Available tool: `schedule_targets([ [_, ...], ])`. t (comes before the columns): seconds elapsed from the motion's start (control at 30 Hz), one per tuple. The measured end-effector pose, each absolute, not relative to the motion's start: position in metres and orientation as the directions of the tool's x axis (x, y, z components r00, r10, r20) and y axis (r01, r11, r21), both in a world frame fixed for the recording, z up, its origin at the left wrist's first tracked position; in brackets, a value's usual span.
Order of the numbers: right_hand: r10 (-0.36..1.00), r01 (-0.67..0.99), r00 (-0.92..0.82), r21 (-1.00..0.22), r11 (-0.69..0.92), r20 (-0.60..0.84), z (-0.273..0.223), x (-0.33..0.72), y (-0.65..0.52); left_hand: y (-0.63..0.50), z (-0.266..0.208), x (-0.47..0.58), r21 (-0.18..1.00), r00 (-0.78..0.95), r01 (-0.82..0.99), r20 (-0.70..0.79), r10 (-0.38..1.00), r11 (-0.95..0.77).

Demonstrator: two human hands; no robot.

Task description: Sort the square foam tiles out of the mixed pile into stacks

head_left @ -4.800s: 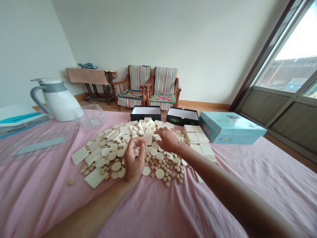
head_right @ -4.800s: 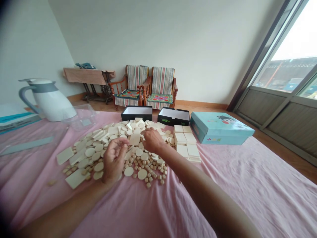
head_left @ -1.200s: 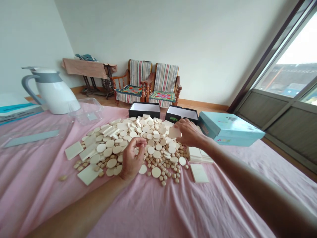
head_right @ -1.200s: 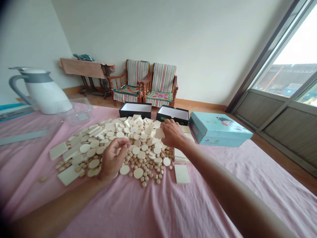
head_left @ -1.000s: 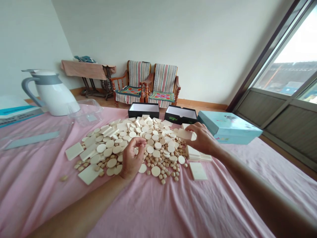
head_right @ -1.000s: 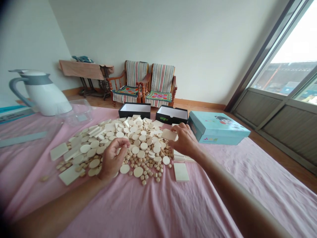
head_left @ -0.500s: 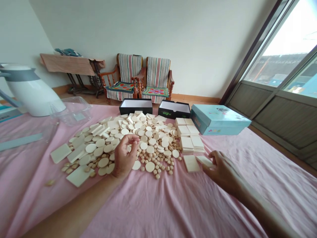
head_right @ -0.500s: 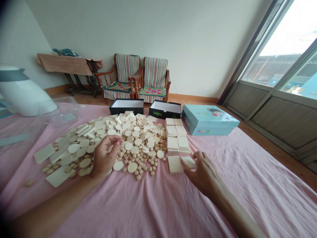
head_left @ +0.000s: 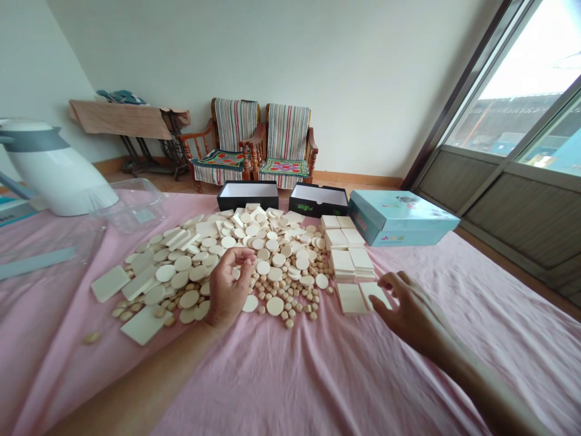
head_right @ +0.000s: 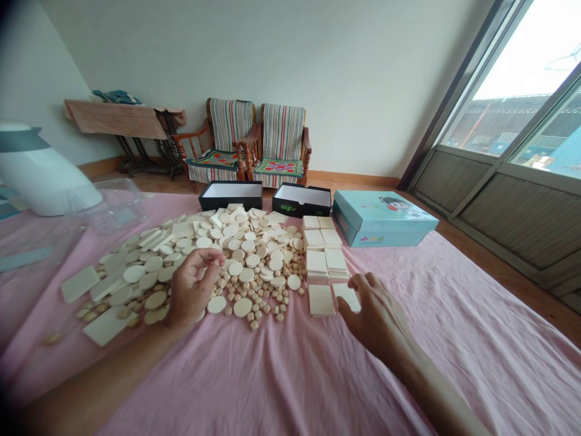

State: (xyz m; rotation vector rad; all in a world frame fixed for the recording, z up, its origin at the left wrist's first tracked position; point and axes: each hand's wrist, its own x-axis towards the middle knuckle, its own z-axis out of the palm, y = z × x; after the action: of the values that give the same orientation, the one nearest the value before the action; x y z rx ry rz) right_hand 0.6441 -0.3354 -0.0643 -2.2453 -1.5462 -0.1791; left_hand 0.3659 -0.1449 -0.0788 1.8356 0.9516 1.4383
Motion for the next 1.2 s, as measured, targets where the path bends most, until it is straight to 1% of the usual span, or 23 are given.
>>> schedule_targets([
  [0.07, 0.878, 0.929, 0.321, -0.296, -0.221, 0.354, -0.05, 0.643, -0.322, -0.146, -0.078, 0.366, 0.815, 0.147, 0.167, 0.536, 0.832, -0.555],
  [0.17, 0.917, 0.943, 0.178, -0.329, -0.055, 0.356, -0.032, 0.637, -0.281, -0.148, -0.076, 0.365, 0.803, 0.152, 0.181, 0.548, 0.823, -0.568],
  [0.23, 0.94, 0.953, 0.073, -0.301, 0.032, 0.333, -0.024, 0.631, -0.242, -0.15, -0.075, 0.365, 0.782, 0.158, 0.2, 0.569, 0.807, -0.59],
  [0.27, 0.946, 0.964, 0.03, -0.26, 0.058, 0.321, -0.022, 0.628, -0.221, -0.152, -0.074, 0.365, 0.768, 0.159, 0.21, 0.583, 0.797, -0.604],
  [0.33, 0.962, 0.984, -0.023, -0.166, 0.07, 0.273, -0.02, 0.623, -0.178, -0.154, -0.072, 0.364, 0.743, 0.16, 0.229, 0.609, 0.777, -0.63],
  [0.4, 0.984, 0.995, -0.065, -0.06, 0.075, 0.163, -0.021, 0.62, -0.138, -0.155, -0.07, 0.364, 0.725, 0.16, 0.246, 0.625, 0.765, -0.643],
  [0.43, 0.988, 0.996, -0.071, -0.04, 0.078, 0.14, -0.022, 0.619, -0.119, -0.156, -0.069, 0.364, 0.721, 0.159, 0.253, 0.627, 0.763, -0.645],
  [0.63, 0.994, 0.995, -0.103, 0.002, 0.103, 0.021, -0.038, 0.618, -0.051, -0.158, -0.068, 0.364, 0.726, 0.162, 0.251, 0.62, 0.768, -0.64],
  [0.8, 0.999, 0.998, -0.048, 0.039, 0.049, -0.02, -0.038, 0.62, -0.047, -0.159, -0.067, 0.364, 0.72, 0.18, 0.261, 0.618, 0.766, -0.643],
  [0.93, 0.999, 0.998, 0.017, 0.06, -0.019, 0.037, -0.023, 0.623, -0.073, -0.159, -0.066, 0.364, 0.729, 0.181, 0.259, 0.608, 0.773, -0.634],
  [1.0, 0.993, 0.997, 0.048, 0.049, -0.053, 0.104, -0.016, 0.626, -0.099, -0.159, -0.066, 0.365, 0.729, 0.181, 0.261, 0.607, 0.774, -0.633],
  [1.07, 0.975, 0.997, 0.077, -0.001, -0.079, 0.207, -0.011, 0.63, -0.133, -0.159, -0.066, 0.365, 0.724, 0.184, 0.266, 0.61, 0.771, -0.636],
  [1.13, 0.945, 0.992, 0.116, -0.082, -0.095, 0.307, -0.01, 0.633, -0.172, -0.159, -0.066, 0.366, 0.72, 0.189, 0.27, 0.612, 0.768, -0.64],
  [1.2, 0.918, 0.98, 0.171, -0.162, -0.119, 0.359, -0.01, 0.636, -0.212, -0.158, -0.066, 0.367, 0.721, 0.188, 0.27, 0.611, 0.769, -0.638],
])
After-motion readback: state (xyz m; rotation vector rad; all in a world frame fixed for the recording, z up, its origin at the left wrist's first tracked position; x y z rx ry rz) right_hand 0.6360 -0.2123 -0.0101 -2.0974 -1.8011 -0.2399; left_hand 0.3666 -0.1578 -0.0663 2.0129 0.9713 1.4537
